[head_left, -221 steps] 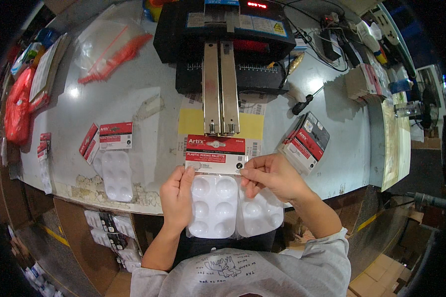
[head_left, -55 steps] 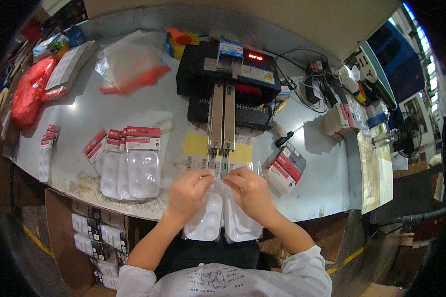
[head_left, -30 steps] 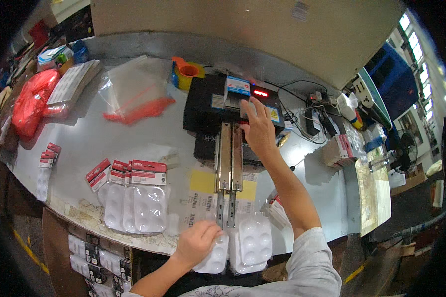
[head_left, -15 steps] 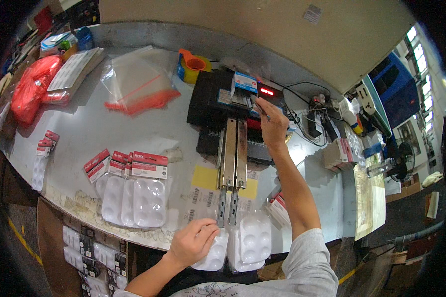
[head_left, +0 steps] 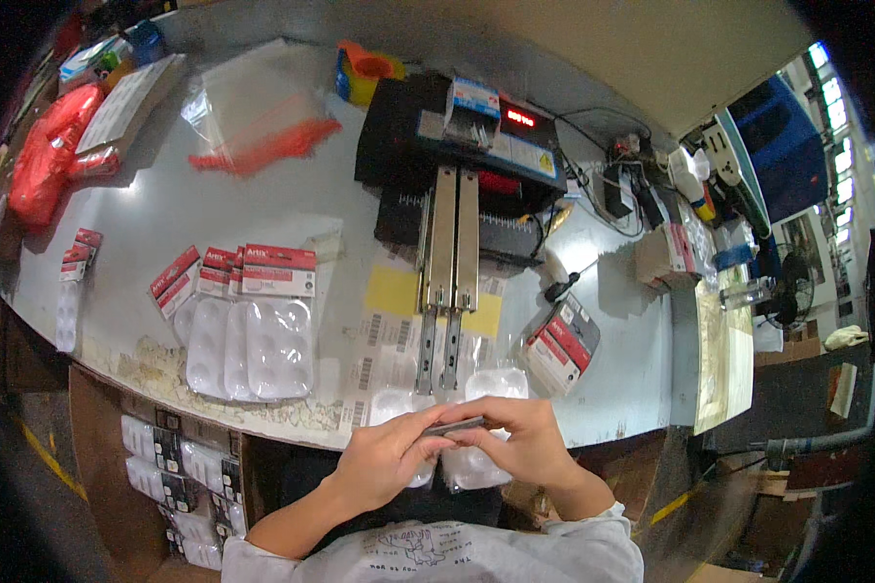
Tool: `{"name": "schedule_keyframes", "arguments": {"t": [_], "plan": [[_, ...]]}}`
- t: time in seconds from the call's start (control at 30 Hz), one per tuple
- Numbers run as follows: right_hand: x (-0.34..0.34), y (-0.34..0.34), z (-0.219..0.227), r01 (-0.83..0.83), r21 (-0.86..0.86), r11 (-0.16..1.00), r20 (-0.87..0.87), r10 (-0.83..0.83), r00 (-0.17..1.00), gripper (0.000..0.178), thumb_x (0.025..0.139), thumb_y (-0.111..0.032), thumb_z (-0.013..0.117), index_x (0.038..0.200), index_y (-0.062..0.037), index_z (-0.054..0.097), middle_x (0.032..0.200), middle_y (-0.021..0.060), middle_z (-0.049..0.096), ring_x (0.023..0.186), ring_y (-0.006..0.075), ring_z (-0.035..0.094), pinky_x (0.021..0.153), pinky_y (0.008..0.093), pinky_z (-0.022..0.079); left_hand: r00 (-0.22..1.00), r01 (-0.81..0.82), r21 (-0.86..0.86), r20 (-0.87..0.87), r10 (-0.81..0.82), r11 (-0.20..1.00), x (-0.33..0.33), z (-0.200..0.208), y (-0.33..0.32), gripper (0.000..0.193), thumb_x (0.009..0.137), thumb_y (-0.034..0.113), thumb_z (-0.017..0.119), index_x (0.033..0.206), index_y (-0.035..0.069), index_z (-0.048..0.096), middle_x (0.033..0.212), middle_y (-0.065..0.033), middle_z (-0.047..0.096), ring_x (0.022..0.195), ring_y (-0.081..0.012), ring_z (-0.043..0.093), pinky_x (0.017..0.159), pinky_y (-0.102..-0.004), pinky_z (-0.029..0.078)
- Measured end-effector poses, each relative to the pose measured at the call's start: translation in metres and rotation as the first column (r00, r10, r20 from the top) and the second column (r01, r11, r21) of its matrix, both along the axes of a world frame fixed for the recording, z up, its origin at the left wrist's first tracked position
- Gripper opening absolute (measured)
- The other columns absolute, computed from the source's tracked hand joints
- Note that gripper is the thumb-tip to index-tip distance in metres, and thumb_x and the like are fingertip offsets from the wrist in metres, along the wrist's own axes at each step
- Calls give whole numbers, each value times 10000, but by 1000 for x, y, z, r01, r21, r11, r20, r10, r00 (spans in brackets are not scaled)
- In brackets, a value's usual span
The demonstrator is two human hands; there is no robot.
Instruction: The person places white plastic mixing palettes into clear plastic bags, seals them with a heat sealer, and applies printed labels to each package. The person stacks the finished packages on the table.
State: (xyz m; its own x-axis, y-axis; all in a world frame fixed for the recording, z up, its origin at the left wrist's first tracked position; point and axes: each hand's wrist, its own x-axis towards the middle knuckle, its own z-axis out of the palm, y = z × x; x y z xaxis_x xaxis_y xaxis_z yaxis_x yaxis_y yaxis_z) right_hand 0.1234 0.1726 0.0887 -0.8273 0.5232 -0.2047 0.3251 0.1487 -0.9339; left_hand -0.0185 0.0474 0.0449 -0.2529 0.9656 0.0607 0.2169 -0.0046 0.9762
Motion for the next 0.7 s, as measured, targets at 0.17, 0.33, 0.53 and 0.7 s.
{"name": "schedule_keyframes", "arguments": {"t": [0.17,0.33,0.53,0.7], "plan": [[1,-6,-12,88,-146,985,15,-87,996,191,862,-18,628,1041,48,627,865,77,687,776,107,673,664,225,538,982,-44,-149,174,69,988,7,-4,-4,291,874,107,616,1153,22,610,873,-139,658,593,-143,632,553,-276,503],[-4,-1,-14,84,-227,970,10,-84,996,202,867,-2,611,1060,54,619,884,82,689,800,117,673,703,232,549,995,-94,-10,-31,93,996,3,-10,-2,333,866,80,606,1193,25,582,955,-141,660,790,-223,663,693,-311,519],[-8,4,-10,87,-344,935,-14,-98,995,193,888,21,567,1072,60,611,965,109,673,864,150,670,755,251,550,984,-79,-159,145,103,984,-1,-13,-2,327,873,90,602,1193,23,585,983,-155,661,840,-261,663,735,-322,519],[-7,1,-15,113,-283,953,-25,-125,992,182,890,11,571,1063,60,606,986,115,663,873,168,671,766,256,549,972,-78,-174,207,114,982,1,-16,-2,315,890,81,586,1202,38,596,913,-123,670,671,-155,622,613,-263,499]]}}
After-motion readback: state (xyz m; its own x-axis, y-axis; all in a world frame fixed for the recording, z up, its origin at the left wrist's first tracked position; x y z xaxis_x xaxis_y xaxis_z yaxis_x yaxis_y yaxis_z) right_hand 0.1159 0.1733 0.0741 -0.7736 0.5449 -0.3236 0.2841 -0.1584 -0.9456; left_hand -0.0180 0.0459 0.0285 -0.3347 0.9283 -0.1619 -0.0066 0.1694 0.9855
